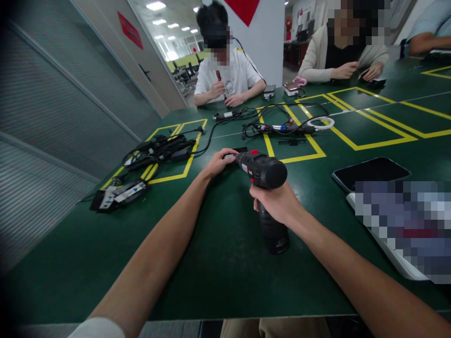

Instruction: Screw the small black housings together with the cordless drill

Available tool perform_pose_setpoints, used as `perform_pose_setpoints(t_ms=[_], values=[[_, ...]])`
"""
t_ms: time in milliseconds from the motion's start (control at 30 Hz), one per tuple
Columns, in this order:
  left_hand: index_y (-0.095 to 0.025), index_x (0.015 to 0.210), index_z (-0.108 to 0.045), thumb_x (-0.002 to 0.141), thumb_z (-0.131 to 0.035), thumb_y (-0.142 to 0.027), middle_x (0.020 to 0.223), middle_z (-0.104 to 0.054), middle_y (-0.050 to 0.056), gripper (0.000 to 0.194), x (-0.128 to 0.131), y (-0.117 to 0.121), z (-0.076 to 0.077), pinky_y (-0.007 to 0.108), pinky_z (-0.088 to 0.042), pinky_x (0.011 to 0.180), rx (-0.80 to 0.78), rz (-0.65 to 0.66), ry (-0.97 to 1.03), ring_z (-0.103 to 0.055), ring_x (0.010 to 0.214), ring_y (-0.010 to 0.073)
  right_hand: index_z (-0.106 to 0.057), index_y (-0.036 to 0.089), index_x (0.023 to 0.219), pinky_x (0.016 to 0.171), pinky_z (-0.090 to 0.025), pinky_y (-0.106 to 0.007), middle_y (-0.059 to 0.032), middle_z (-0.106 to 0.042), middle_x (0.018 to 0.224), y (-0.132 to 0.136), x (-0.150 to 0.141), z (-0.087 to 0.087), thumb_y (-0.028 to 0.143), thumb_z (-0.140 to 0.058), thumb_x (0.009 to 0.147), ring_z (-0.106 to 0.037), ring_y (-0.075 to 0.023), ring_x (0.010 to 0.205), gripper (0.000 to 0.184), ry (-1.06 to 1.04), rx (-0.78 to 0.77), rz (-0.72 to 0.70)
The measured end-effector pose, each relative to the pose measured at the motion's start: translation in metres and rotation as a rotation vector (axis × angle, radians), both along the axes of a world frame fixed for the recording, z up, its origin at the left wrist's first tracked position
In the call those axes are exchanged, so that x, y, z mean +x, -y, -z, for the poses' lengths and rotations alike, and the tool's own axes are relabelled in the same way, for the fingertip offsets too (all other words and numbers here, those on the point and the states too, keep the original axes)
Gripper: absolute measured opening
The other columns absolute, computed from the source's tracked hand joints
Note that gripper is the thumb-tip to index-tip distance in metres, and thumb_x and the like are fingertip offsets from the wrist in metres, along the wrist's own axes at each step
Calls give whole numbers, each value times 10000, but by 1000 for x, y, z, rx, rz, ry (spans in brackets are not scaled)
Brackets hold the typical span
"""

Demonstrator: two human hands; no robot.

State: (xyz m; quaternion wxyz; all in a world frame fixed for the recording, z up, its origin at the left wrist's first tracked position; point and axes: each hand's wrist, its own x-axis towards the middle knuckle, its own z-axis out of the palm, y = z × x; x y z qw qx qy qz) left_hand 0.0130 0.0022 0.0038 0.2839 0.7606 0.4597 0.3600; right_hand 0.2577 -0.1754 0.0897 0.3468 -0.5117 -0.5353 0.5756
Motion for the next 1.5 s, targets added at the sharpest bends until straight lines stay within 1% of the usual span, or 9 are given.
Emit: perform_pose_setpoints(t_ms=[267, 867, 1000, 1167, 1300, 1500], values=[[-214, 1034, -702, 782, -608, -336, 1125, -669, 52, 295, 0, -2, 1, 380, -401, 1039, 12, 8, 4, -553, 1132, 227, -626, 173, 734, 515, -405, -297, -17, -607, 540, 1, -1, -4, 230, -622, 708, -559, -159, 495, 63, -14, 5, 1], [-206, 1005, -708, 775, -609, -322, 1103, -667, 52, 276, 2, 1, -1, 379, -401, 1039, -6, -13, 35, -556, 1119, 225, -635, 172, 743, 549, -415, -304, -18, -606, 524, 1, -1, -1, 235, -610, 726, -561, -167, 515, 70, 0, 9, -13], [-200, 1004, -710, 779, -612, -322, 1101, -666, 59, 273, 1, 0, 1, 379, -406, 1035, 3, -3, 52, -562, 1111, 224, -637, 165, 783, 544, -413, -295, -10, -602, 530, 1, -1, -1, 226, -619, 728, -555, -158, 506, 84, -52, -2, -16], [-196, 995, -716, 782, -616, -312, 1091, -672, 66, 263, 2, 0, 2, 376, -419, 1021, 19, -19, 62, -574, 1092, 223, -665, 163, 863, 513, -409, -281, -4, -613, 595, 3, 11, -5, 218, -633, 735, -546, -145, 505, 142, -189, -68, -39], [-205, 1012, -717, 797, -613, -325, 1107, -677, 61, 267, 2, 0, 1, 372, -421, 1021, 29, -11, 44, -573, 1102, 227, -689, 165, 898, 485, -392, -278, -34, -651, 668, 5, 21, -8, 220, -636, 741, -546, -145, 515, 174, -214, -88, -12], [-193, 1004, -722, 795, -626, -330, 1104, -677, 60, 268, 1, -1, 2, 373, -404, 1037, 44, -10, 52, -582, 1087, 221, -674, 152, 827, 492, -391, -281, -28, -607, 547, 5, 13, -1, 228, -638, 723, -539, -153, 490, 133, -133, -148, 6]])
